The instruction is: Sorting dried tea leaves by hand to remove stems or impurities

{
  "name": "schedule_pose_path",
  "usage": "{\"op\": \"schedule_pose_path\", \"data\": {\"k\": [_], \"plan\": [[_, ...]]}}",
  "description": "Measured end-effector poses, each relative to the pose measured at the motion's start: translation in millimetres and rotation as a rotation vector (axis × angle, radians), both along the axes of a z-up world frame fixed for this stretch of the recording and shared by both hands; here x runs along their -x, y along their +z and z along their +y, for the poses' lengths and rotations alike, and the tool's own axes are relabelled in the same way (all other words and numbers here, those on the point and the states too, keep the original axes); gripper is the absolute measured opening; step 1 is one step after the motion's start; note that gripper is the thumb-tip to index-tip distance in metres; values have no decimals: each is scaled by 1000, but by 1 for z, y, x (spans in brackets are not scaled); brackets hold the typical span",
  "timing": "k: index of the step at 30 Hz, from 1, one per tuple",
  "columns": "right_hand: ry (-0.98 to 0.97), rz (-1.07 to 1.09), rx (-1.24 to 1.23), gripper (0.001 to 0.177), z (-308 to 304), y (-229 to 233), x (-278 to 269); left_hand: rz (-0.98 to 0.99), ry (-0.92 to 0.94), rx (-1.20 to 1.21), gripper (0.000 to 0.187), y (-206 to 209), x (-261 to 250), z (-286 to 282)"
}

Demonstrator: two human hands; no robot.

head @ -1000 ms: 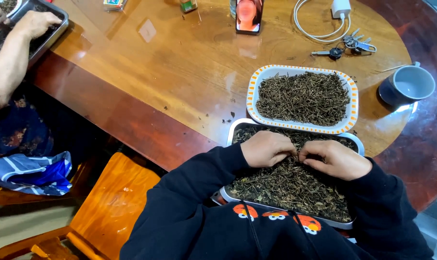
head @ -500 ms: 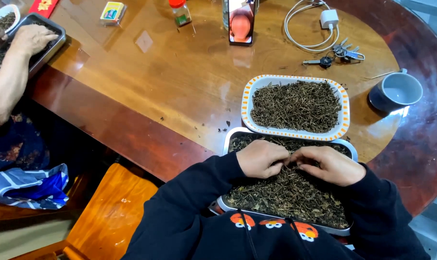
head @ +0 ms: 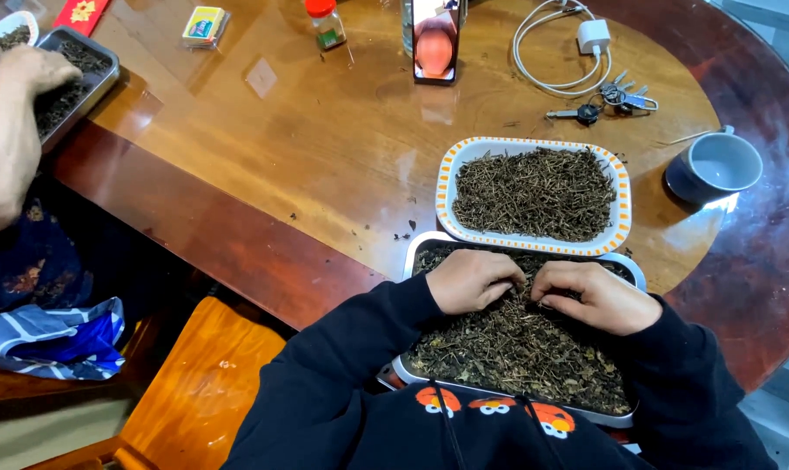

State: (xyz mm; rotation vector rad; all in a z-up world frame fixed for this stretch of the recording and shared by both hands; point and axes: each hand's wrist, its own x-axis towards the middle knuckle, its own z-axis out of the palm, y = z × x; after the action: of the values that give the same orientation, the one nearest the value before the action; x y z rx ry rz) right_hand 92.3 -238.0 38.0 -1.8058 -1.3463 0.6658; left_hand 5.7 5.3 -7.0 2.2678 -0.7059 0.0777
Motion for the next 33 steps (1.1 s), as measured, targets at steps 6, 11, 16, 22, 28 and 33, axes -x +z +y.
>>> {"op": "schedule_pose_path", "data": {"k": [6,11,16,22,28,33], "plan": [[16,7,-9,7,1,3,1,-26,6,-12,9,-4,0,-1],[8,19,-14,8,1,2,1,-4,20,26,9,-6,-1,0],[19,-33,-56,6,6,16,3,249,-5,338,14,15,-3,4],[135,-94,51,23,-2,8,1,579,-22,994,15,2,-5,3],[-69,42,59,21,-14,5,-3,573,85,1017,15,-5,-9,7],[-310,575,-232,9,-16,5,-4,351,172,882,16,15,-18,12]]}}
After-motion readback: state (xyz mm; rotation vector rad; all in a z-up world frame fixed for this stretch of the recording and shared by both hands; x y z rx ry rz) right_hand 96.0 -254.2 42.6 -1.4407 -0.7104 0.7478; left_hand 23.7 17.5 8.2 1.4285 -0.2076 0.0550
